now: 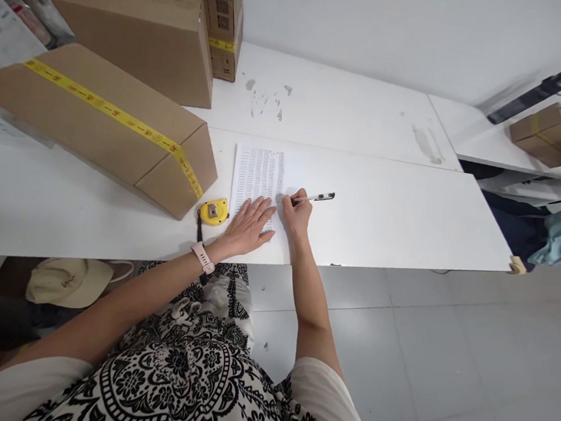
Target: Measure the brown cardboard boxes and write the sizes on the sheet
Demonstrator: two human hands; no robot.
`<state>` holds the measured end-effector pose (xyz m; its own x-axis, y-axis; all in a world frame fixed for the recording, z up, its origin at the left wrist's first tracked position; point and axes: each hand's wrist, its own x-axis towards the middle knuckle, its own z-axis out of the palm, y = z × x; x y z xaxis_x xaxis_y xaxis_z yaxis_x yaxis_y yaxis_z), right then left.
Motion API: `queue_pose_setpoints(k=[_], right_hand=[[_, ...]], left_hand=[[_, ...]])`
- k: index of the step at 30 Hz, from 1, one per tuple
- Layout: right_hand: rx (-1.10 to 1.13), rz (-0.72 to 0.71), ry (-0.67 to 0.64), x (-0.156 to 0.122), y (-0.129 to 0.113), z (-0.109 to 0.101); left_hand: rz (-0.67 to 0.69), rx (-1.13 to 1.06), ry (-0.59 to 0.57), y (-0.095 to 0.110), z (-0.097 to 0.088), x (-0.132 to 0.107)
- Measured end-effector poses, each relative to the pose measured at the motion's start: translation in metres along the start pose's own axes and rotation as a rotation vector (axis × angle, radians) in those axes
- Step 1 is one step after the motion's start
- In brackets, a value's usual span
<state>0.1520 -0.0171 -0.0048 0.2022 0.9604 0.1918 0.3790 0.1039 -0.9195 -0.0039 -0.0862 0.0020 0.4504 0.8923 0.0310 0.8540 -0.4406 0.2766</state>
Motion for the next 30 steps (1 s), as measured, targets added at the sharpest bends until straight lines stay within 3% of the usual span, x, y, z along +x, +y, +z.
queue_pose_setpoints(k=[30], right_hand=[[-0.032,0.008,-0.007,0.0007,0.0013,-0.0002]], left_hand=[[0.000,-0.021,0.011,0.0001,0.0002,0.0004]])
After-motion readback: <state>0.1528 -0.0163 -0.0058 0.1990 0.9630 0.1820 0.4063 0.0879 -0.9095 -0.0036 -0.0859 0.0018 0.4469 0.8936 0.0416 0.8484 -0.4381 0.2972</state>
